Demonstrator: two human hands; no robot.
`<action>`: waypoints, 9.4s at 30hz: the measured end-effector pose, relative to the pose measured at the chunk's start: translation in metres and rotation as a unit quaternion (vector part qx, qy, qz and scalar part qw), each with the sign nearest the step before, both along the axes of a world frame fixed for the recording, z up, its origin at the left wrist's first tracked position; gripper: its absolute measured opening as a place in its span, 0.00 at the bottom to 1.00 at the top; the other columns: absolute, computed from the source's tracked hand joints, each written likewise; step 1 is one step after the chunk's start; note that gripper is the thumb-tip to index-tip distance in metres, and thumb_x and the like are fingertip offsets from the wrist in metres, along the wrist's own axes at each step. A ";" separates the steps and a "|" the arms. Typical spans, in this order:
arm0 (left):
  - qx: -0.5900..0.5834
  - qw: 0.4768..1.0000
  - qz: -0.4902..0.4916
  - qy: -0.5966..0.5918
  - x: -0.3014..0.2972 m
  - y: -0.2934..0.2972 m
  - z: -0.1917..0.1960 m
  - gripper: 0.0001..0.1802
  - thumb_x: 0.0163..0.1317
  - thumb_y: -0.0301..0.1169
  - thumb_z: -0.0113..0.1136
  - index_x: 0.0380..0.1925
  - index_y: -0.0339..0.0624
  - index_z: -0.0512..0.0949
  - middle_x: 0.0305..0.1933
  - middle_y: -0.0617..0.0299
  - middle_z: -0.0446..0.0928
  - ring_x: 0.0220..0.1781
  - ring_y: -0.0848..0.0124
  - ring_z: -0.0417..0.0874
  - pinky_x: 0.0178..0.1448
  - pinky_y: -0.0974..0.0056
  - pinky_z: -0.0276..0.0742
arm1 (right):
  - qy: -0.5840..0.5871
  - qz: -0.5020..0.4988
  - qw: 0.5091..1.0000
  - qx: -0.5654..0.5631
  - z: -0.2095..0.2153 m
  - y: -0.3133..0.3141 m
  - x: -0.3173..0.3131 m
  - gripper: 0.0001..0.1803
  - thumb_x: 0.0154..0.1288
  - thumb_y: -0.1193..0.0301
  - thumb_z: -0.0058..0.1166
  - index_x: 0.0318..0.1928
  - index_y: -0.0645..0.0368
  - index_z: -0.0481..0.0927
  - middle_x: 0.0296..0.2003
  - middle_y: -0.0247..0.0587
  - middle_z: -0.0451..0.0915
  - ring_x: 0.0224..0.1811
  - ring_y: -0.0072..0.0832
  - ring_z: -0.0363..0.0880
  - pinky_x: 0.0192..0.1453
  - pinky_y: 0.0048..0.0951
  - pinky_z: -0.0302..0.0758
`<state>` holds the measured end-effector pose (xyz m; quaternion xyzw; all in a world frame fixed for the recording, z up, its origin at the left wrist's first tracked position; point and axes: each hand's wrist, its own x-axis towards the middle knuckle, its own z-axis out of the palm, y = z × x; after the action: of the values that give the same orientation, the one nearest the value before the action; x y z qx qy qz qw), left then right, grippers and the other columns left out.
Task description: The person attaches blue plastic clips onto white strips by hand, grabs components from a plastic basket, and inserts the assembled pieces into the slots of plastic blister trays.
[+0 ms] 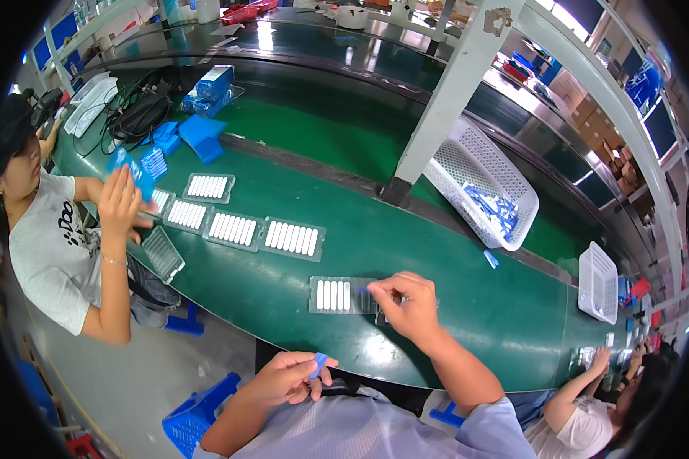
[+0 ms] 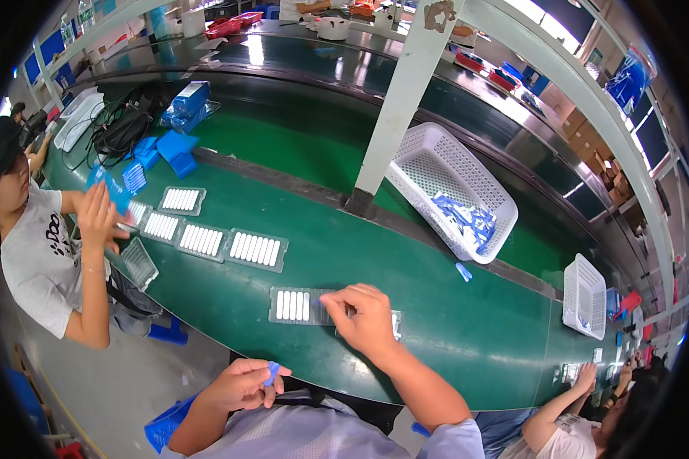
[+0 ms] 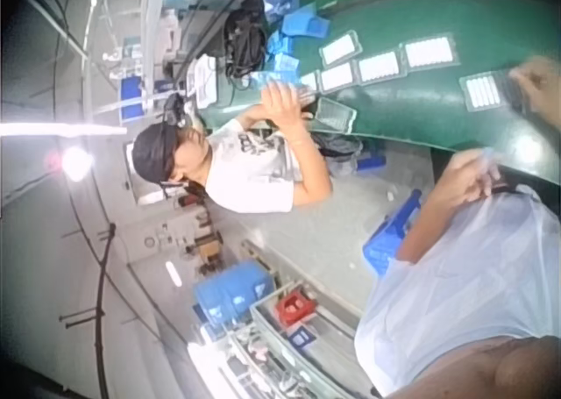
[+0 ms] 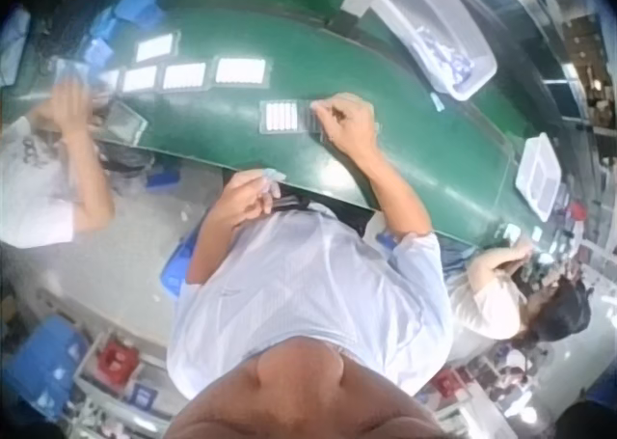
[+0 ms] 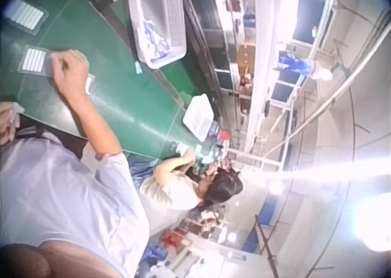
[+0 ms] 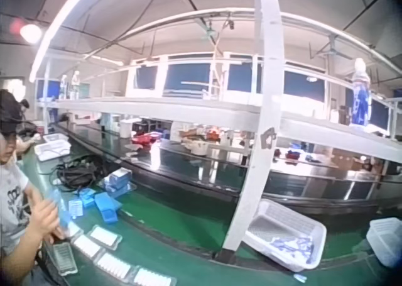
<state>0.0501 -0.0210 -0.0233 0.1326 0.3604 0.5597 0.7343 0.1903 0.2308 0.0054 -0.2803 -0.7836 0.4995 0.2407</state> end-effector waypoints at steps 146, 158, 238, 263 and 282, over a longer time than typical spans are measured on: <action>0.140 0.660 0.225 0.703 0.024 0.053 -0.010 0.11 0.70 0.20 0.48 0.45 0.32 0.80 0.49 0.46 0.85 0.51 0.52 0.87 0.57 0.58 0.82 | -0.112 -0.068 0.958 0.256 -0.024 -0.003 0.135 0.36 0.58 0.58 0.71 0.65 0.55 0.74 0.65 0.45 0.76 0.71 0.46 0.70 0.73 0.48 0.64; 0.245 0.765 0.090 0.589 0.048 0.096 -0.016 0.14 0.76 0.27 0.47 0.44 0.25 0.79 0.41 0.48 0.88 0.42 0.60 0.91 0.53 0.61 0.84 | -0.176 -0.120 0.931 0.296 -0.030 0.024 0.144 0.31 0.68 0.61 0.59 0.69 0.56 0.69 0.71 0.44 0.69 0.76 0.44 0.62 0.79 0.50 0.56; 0.076 0.790 0.236 0.560 0.006 0.087 0.004 0.13 0.74 0.21 0.51 0.53 0.27 0.80 0.47 0.50 0.87 0.45 0.67 0.89 0.45 0.66 0.88 | 0.266 -0.114 0.901 -0.323 -0.022 0.011 0.053 0.06 0.65 0.79 0.65 0.41 0.67 0.88 0.28 0.36 0.82 0.28 0.20 0.77 0.33 0.20 0.71; -0.030 0.950 0.179 0.255 0.009 0.079 0.002 0.18 0.78 0.31 0.50 0.59 0.29 0.75 0.50 0.40 0.84 0.47 0.54 0.90 0.33 0.61 0.92 | -0.091 0.098 0.985 0.112 -0.014 0.001 0.034 0.11 0.52 0.70 0.69 0.39 0.50 0.87 0.28 0.30 0.78 0.35 0.33 0.75 0.47 0.36 0.68; -0.001 0.983 0.083 0.164 0.026 0.080 0.004 0.17 0.76 0.28 0.52 0.57 0.28 0.78 0.52 0.41 0.83 0.50 0.55 0.89 0.40 0.62 0.91 | 0.108 0.064 0.986 0.107 -0.015 -0.017 0.033 0.10 0.54 0.70 0.73 0.38 0.51 0.89 0.21 0.28 0.75 0.24 0.24 0.72 0.37 0.28 0.62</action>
<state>0.0766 0.0592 -0.0196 0.1922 0.4862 0.5889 0.6163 0.2229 0.2140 -0.0099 -0.1459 -0.8184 0.4544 0.3201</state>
